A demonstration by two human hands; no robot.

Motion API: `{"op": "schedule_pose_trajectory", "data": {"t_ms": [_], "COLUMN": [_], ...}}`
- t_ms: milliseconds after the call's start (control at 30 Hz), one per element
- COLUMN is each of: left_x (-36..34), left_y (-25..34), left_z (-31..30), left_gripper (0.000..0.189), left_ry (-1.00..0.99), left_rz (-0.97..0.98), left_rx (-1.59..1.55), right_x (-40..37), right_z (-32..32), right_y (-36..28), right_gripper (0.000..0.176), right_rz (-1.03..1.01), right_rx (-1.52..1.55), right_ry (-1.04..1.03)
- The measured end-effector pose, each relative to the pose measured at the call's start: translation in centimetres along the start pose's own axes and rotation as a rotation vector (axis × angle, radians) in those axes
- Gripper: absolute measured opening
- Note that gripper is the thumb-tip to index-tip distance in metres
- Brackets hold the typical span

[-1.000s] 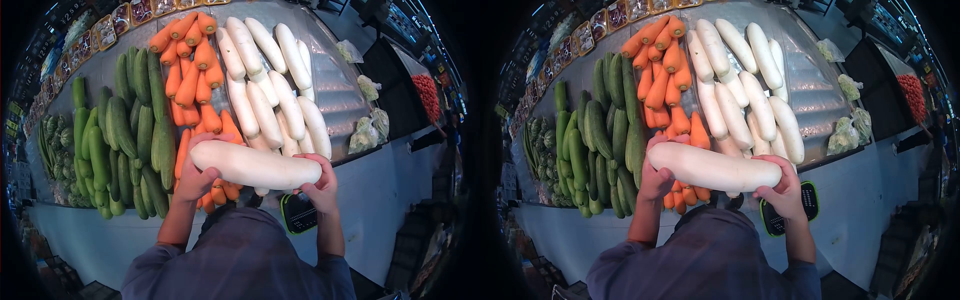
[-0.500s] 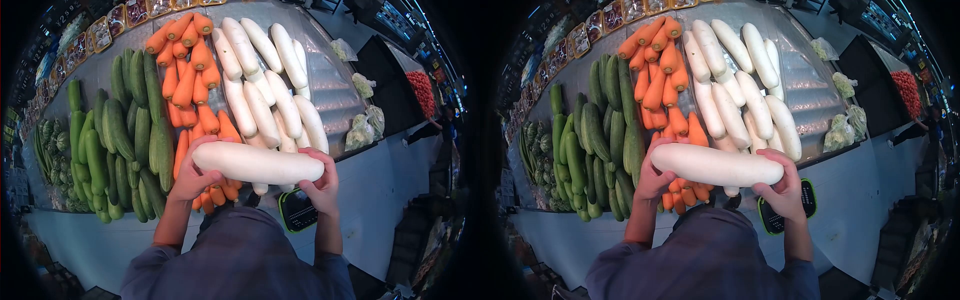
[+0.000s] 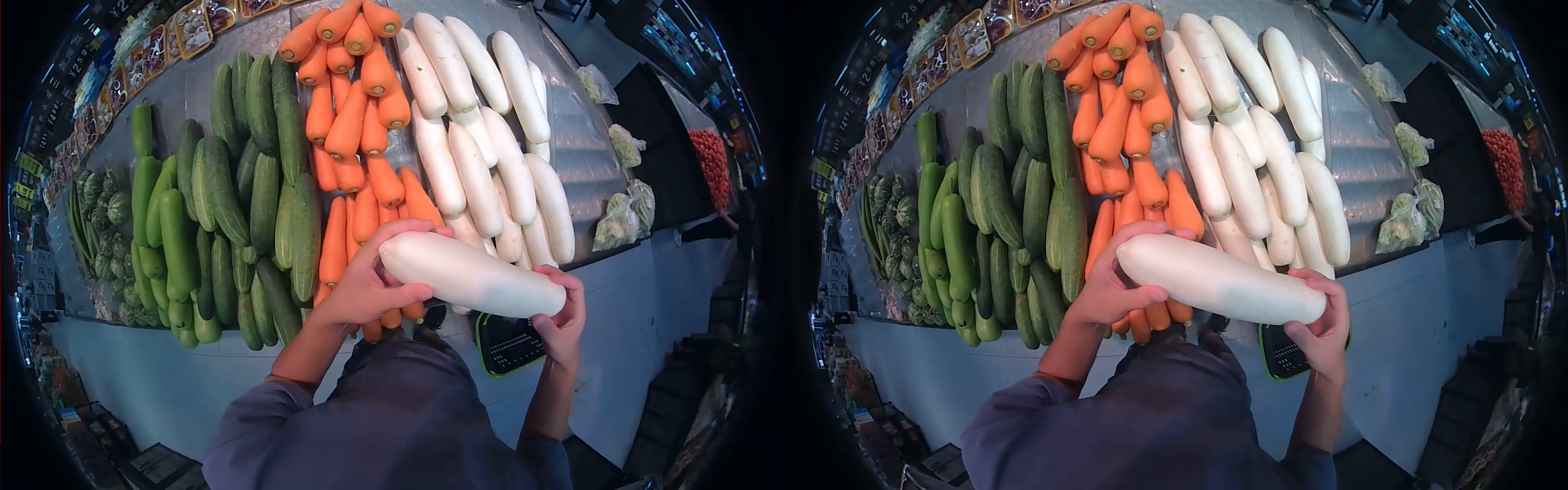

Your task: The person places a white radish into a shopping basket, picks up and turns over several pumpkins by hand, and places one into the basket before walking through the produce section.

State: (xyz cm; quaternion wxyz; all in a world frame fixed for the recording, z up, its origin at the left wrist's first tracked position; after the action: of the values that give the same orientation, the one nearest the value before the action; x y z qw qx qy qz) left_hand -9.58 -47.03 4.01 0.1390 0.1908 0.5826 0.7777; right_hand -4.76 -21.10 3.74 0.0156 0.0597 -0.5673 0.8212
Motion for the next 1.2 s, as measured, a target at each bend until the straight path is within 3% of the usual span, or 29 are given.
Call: {"op": "schedule_pose_trajectory", "data": {"t_ms": [133, 200, 233, 333, 500, 567, 600, 633, 667, 733, 800, 900, 933, 1000, 1033, 1100, 1167, 1200], "left_x": [0.5, 0.6, 0.8, 1.4, 1.1, 1.4, 1.4, 1.1, 0.9, 0.9, 0.9, 0.5, 0.2, -0.4, -0.9, -1.7, -2.2, -3.2], "left_y": [-1.5, -4.9, -5.5, -6.8, -7.9, -8.7, -8.4, -7.6, -7.0, -9.5, -13.2, -17.4, -19.1, -23.1, -25.1, -28.8, -33.6, -37.1], "left_z": [0.7, 0.5, 1.4, 3.9, 9.8, 12.7, 15.4, 19.3, 22.4, 26.1, 29.5, 35.9, 37.8, 41.3, 42.8, 45.7, 47.9, 48.6], "left_gripper": [0.064, 0.058, 0.057, 0.057, 0.052, 0.053, 0.053, 0.053, 0.054, 0.055, 0.054, 0.064, 0.063, 0.051, 0.046, 0.040, 0.037, 0.038], "left_ry": [-0.014, 0.114, 0.127, 0.076, -0.003, -0.049, -0.058, -0.102, -0.144, -0.202, -0.199, -0.208, -0.269, -0.386, -0.416, -0.462, -0.517, -0.533], "left_rz": [0.015, -0.240, -0.275, -0.305, -0.321, -0.223, -0.221, -0.172, -0.125, -0.152, -0.288, -0.339, -0.352, -0.405, -0.385, -0.396, -0.463, -0.618], "left_rx": [-0.024, -0.161, -0.179, -0.146, -0.021, 0.092, 0.104, -0.123, -0.352, -0.349, -0.177, -0.006, 0.020, 0.211, 0.320, 0.450, 0.435, 0.328], "right_x": [-1.7, -3.3, -4.1, -6.6, -12.0, -14.6, -16.3, -18.2, -19.9, -23.7, -26.9, -31.5, -33.0, -33.3, -34.1, -36.3, -39.2, -40.3], "right_z": [-1.0, -1.1, -1.4, -2.6, -6.9, -8.9, -10.1, -11.1, -12.4, -12.4, -15.2, -19.7, -22.3, -24.2, -25.5, -28.5, -31.4, -33.2], "right_y": [-0.7, -0.3, -0.4, -1.2, -2.9, -3.2, -2.2, -1.1, -1.1, 1.0, 1.3, 1.2, 2.2, 0.5, 1.0, 3.7, 7.6, 9.9], "right_gripper": [0.060, 0.055, 0.051, 0.046, 0.038, 0.035, 0.033, 0.040, 0.040, 0.055, 0.058, 0.054, 0.051, 0.056, 0.056, 0.069, 0.071, 0.073], "right_rz": [-0.072, 0.065, 0.078, 0.150, 0.106, 0.111, 0.229, 0.350, 0.343, 0.552, 0.539, 0.562, 0.483, 0.217, 0.200, 0.297, 0.358, 0.423], "right_rx": [-0.075, 0.061, 0.077, 0.079, 0.118, 0.178, 0.338, 0.500, 0.510, 0.930, 0.972, 0.684, 0.453, 0.273, 0.278, 0.034, 0.059, 0.076], "right_ry": [0.047, -0.003, 0.064, 0.180, 0.260, 0.291, 0.357, 0.417, 0.419, 0.208, 0.189, 0.188, 0.263, 0.180, 0.215, 0.344, 0.418, 0.475]}}
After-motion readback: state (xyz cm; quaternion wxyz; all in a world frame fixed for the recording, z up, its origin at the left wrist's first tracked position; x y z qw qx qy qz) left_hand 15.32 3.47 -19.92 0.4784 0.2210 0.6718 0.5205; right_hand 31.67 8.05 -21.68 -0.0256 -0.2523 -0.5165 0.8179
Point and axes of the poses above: each hand's wrist, its own x-axis towards the middle knuckle, its own z-axis out of the palm, y = z × x, the point moved 9 cm from there along x, towards the middle knuckle, and after that the axes turned 13 degrees about x, right-handed, at the moved point
